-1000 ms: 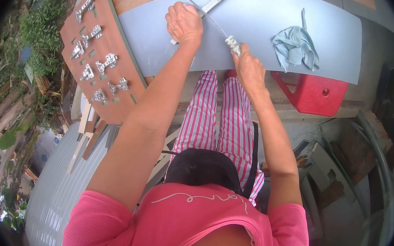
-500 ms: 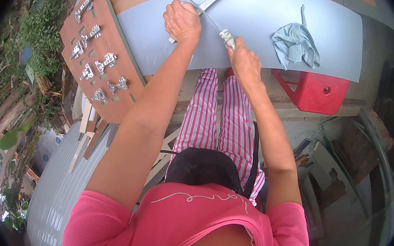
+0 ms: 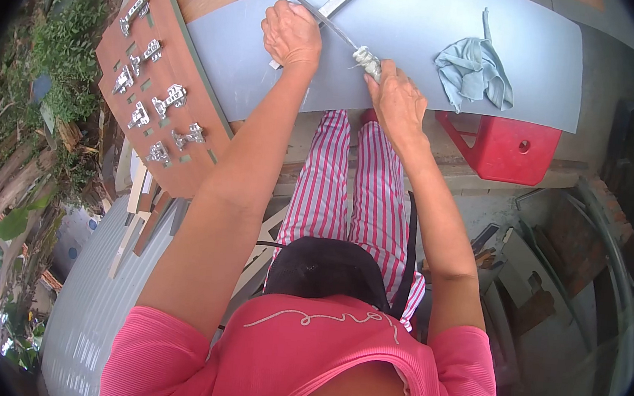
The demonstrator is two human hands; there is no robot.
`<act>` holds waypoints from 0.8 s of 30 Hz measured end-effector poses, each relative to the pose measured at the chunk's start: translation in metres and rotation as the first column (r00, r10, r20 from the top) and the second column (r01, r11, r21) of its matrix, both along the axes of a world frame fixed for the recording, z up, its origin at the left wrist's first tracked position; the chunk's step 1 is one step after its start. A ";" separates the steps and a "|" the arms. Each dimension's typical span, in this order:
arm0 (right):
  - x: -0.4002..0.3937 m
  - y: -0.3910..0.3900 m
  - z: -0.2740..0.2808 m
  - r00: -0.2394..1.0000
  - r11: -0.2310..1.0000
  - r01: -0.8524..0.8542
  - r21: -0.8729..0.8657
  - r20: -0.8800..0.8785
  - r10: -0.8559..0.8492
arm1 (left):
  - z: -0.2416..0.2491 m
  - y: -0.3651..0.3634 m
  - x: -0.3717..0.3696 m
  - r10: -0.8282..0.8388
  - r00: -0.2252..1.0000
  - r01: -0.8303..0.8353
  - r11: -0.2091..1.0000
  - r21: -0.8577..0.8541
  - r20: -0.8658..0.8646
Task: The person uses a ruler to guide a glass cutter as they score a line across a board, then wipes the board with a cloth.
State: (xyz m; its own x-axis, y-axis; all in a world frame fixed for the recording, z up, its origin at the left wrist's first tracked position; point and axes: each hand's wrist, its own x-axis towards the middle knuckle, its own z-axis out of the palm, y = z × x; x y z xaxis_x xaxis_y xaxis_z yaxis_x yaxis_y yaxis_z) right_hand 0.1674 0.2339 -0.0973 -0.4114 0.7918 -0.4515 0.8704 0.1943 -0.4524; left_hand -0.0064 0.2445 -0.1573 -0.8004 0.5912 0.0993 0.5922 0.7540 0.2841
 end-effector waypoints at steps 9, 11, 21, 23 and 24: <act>0.005 -0.001 -0.001 0.999 0.994 -0.011 0.111 -0.036 0.015 | 0.002 0.000 0.000 0.009 0.999 -0.008 1.000 -0.011 0.037; 0.008 0.000 0.003 0.999 0.993 -0.031 0.110 -0.041 0.035 | 0.002 -0.001 0.000 0.006 0.999 -0.005 1.000 -0.012 0.033; 0.066 0.046 0.004 0.982 0.848 0.133 0.514 0.046 -0.182 | 0.009 -0.001 -0.004 -0.029 0.997 0.031 0.999 -0.028 0.068; 0.078 0.051 -0.009 0.983 0.873 0.095 0.479 0.093 -0.158 | 0.015 -0.001 -0.010 -0.048 0.982 0.059 0.997 -0.052 0.184; 0.085 0.056 -0.014 0.981 0.898 0.053 0.436 0.144 -0.127 | 0.019 0.000 -0.015 -0.050 0.984 0.058 0.997 -0.045 0.174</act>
State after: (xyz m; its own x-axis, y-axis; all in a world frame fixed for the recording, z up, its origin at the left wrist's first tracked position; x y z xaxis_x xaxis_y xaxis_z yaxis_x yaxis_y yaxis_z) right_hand 0.2521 0.2901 -0.1112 -0.2785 0.9535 -0.1151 0.9480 0.2537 -0.1923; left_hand -0.0212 0.2446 -0.1381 -0.7697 0.6348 -0.0681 0.5778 0.7380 0.3486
